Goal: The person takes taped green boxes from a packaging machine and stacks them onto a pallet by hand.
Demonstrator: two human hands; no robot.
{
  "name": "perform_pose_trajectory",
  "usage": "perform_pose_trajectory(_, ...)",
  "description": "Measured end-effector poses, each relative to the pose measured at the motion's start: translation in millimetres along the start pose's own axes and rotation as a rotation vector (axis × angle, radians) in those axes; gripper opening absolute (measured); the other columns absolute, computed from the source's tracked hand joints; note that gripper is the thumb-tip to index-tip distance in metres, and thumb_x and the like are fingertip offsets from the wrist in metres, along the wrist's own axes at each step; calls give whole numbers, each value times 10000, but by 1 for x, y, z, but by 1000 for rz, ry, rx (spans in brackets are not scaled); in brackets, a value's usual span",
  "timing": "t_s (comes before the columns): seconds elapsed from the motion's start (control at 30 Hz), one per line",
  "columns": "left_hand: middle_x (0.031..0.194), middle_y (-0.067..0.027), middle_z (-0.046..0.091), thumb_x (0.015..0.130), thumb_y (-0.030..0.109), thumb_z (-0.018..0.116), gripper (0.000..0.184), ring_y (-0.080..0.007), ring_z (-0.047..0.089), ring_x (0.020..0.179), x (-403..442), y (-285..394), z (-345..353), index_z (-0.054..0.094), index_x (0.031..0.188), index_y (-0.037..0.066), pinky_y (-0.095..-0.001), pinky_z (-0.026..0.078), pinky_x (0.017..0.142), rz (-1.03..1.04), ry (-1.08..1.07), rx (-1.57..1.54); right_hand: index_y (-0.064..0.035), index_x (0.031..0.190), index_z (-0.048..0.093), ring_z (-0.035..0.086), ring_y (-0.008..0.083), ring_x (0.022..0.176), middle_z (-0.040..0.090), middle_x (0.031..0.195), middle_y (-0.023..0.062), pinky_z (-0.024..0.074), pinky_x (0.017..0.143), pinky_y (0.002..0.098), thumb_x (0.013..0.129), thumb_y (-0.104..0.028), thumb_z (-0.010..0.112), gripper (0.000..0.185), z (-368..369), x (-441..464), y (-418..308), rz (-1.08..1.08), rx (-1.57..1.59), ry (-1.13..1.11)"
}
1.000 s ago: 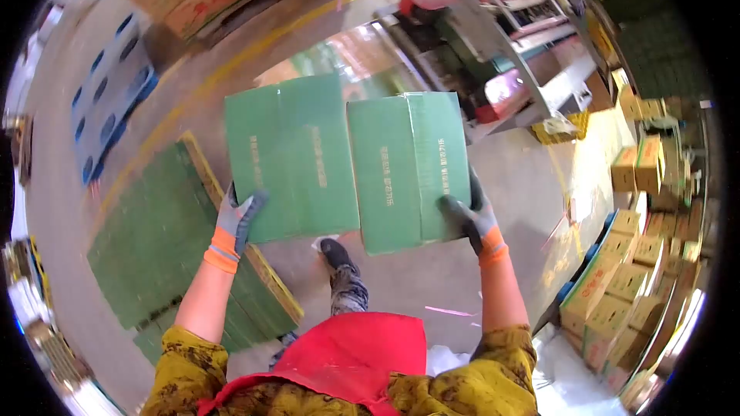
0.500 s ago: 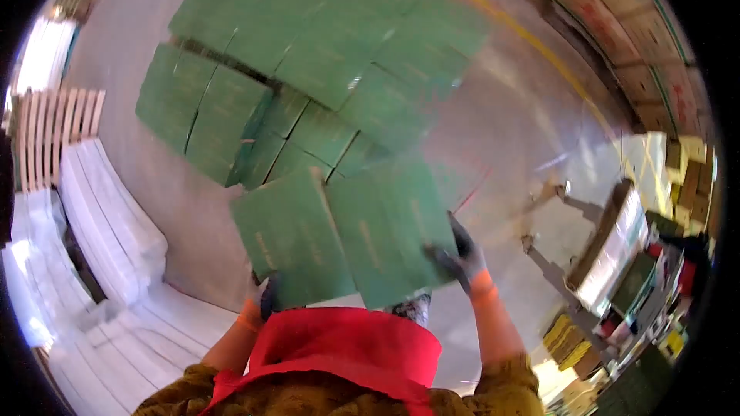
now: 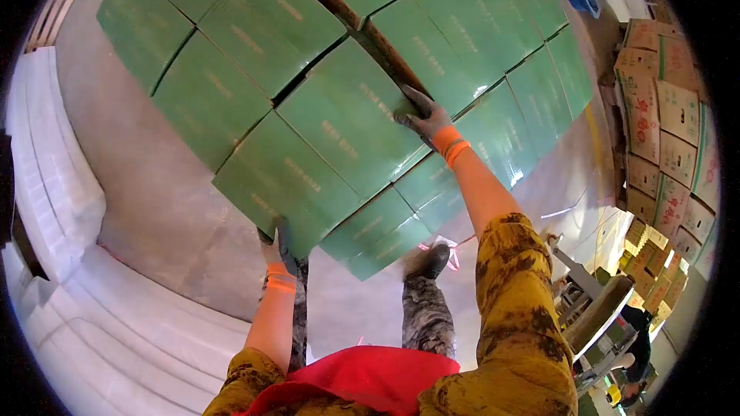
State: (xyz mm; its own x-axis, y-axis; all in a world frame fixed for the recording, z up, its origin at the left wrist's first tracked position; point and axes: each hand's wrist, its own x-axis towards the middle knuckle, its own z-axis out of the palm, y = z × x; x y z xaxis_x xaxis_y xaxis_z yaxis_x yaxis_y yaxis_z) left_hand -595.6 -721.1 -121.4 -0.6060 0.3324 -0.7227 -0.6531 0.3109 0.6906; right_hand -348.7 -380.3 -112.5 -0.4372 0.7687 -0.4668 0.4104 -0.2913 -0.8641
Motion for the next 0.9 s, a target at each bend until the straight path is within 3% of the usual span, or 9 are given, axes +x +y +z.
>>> perform_pose_trajectory(0.13, 1202, -101, 545, 834, 65, 633, 520, -205, 527, 1051, 48, -59, -46, 423, 1308, 24, -312, 438, 914, 94, -86, 190, -257, 1405, 324, 482, 365, 1163, 484, 1304, 174, 388, 989, 375, 865, -207, 560, 591, 4, -10, -26, 66, -471, 95)
perform_pose_trajectory(0.2, 1220, -106, 533, 842, 95, 629, 511, -212, 516, 1070, 52, -50, -62, 424, 1307, 37, -332, 431, 925, 82, -45, 302, -212, 1405, 309, 490, 339, 1164, 466, 1319, 160, 413, 962, 404, 876, -231, 532, 575, 9, -8, -18, 82, -735, 134)
perform_pose_trajectory(0.3, 1254, -116, 512, 856, 159, 628, 500, -221, 497, 1103, 45, -23, -29, 426, 1302, 61, -364, 421, 936, 32, -33, 444, -99, 1341, 381, 466, 316, 1195, 466, 1318, 132, 422, 968, 374, 847, -252, 541, 541, 12, -20, -26, -348, -974, 158)
perform_pose_trajectory(0.4, 1284, -96, 495, 860, 158, 620, 469, -265, 499, 1110, 35, -12, -18, 445, 1293, 112, -446, 447, 877, -138, 16, 145, -96, 1275, 480, 460, 325, 1185, 471, 1307, 142, 419, 966, 382, 814, -292, 612, 518, -10, -125, -76, -37, -617, 203)
perform_pose_trajectory(0.53, 1327, -102, 455, 886, 202, 579, 478, -261, 457, 1162, -32, -22, 14, 416, 1320, 87, -421, 386, 944, -189, -107, 326, -98, 1264, 492, 494, 348, 1138, 512, 1252, 152, 429, 943, 420, 775, -235, 688, 545, -135, -316, -61, -173, -472, 863)
perform_pose_trajectory(0.67, 1369, -107, 415, 911, 245, 538, 496, -257, 415, 1213, -142, -39, 85, 387, 1347, 62, -396, 326, 1011, -336, -383, 422, 19, 1259, 451, 423, 403, 1196, 483, 1268, 209, 347, 998, 474, 633, -254, 813, 774, -286, -582, -60, 163, -987, 1455)
perform_pose_trajectory(0.77, 1401, -112, 385, 930, 277, 507, 516, -254, 383, 1252, -242, -53, 181, 366, 1367, 43, -377, 280, 1061, -455, -838, 290, 8, 1384, 301, 273, 395, 1312, 334, 1409, 203, 225, 1074, 486, 617, -559, 734, 1048, -351, -731, -50, 826, -1195, 1658)
perform_pose_trajectory(0.83, 1338, -136, 439, 951, 273, 465, 470, -242, 431, 1196, -346, -70, 273, 396, 1330, 4, -356, 331, 1020, 379, -1119, 921, -56, 1418, 269, 221, 408, 1336, 259, 1457, 192, 223, 1077, 493, 589, -563, 749, 1084, -378, -800, -12, 1193, -985, 1645)
perform_pose_trajectory(0.9, 1347, -147, 428, 953, 298, 457, 492, -226, 422, 1216, -469, -78, 356, 390, 1328, -14, -354, 304, 1046, 424, -1347, 841, -160, 1430, 276, 229, 434, 1325, 233, 1462, 209, 241, 1074, 487, 590, -494, 775, 1033, -386, -849, 26, 1351, -509, 1515)
